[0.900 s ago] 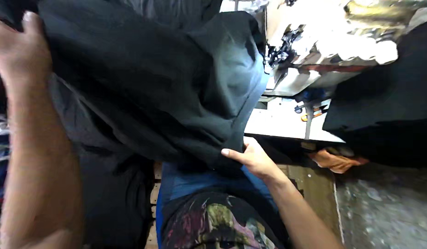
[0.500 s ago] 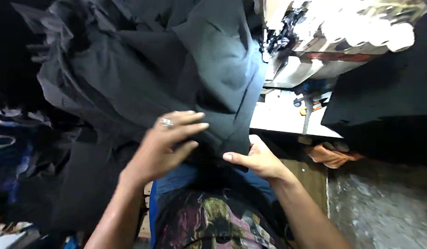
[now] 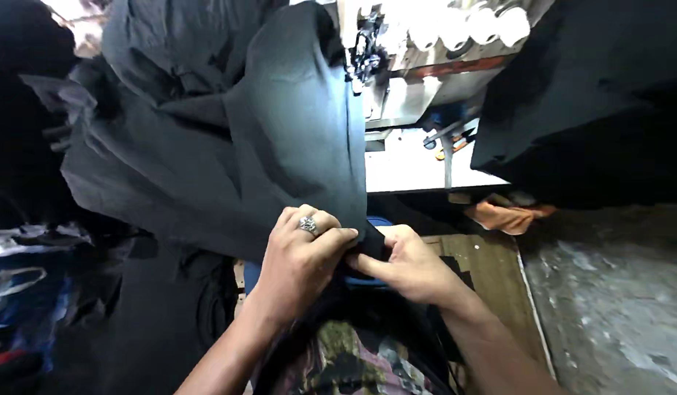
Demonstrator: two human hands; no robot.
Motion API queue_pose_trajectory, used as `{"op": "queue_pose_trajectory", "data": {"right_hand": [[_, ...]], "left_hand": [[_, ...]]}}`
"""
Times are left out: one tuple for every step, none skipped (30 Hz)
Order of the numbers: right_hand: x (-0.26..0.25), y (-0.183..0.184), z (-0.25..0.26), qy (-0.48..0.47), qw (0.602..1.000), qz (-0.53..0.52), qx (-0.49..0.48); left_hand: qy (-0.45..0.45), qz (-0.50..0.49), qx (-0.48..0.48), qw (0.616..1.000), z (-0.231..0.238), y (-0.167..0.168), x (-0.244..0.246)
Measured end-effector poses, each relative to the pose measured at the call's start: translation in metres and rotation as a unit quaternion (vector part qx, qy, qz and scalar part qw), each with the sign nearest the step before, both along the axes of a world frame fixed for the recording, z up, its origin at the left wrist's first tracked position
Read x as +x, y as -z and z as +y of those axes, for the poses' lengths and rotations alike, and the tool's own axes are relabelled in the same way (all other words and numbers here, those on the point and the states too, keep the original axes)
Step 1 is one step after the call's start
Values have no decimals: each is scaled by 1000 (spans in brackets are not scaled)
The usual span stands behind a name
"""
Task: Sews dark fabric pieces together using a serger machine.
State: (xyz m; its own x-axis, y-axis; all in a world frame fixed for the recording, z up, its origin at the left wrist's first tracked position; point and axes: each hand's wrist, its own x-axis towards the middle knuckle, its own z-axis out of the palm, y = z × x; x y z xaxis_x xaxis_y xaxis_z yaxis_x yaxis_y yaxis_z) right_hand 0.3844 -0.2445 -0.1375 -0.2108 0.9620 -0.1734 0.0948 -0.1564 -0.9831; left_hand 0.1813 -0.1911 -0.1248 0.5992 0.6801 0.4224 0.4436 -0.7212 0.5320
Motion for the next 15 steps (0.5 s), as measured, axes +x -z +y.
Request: {"op": "queue_pose_trajectory", "data": {"right_hand": [[8, 5, 9, -40, 999, 14, -9], [17, 11, 23, -79, 997, 20, -14], [25, 15, 41, -104, 994, 3, -18], [28, 19, 60, -96, 995, -28, -17], [27, 23, 78, -51, 997, -50, -11], [24, 28, 95, -2, 999, -52, -2], [21, 31, 111, 48, 998, -34, -1], [19, 31, 124, 92, 996, -12, 6], [19, 29, 131, 119, 993, -1, 20], [21, 26, 133, 128, 991, 4, 33], [24, 23, 132, 127, 991, 12, 41], [27, 22, 129, 126, 991, 18, 46], [30, 21, 127, 128, 990, 18, 49], [31, 21, 125, 132, 990, 13, 51], [32, 20, 124, 139, 989, 3, 47]], "left_hand": [[-1, -13, -41, 999, 5, -1, 1], [-3, -32, -89, 996, 14, -3, 0], [-12, -61, -139, 988, 26, -7, 0], [-40, -92, -186, 977, 40, -13, -1], [-84, -115, -222, 964, 56, -23, -1], [-136, -131, -237, 953, 72, -36, 1], [-176, -146, -226, 947, 88, -52, 3], [-193, -164, -184, 950, 102, -69, 4], [-189, -178, -127, 957, 113, -85, 6], [-175, -177, -66, 966, 118, -98, 7], [-157, -162, -19, 974, 116, -105, 10], [-133, -141, -7, 981, 107, -104, 13], [-90, -125, -24, 988, 94, -93, 17], [-47, -112, -56, 991, 82, -76, 21], [-12, -105, -92, 990, 72, -56, 24]]}}
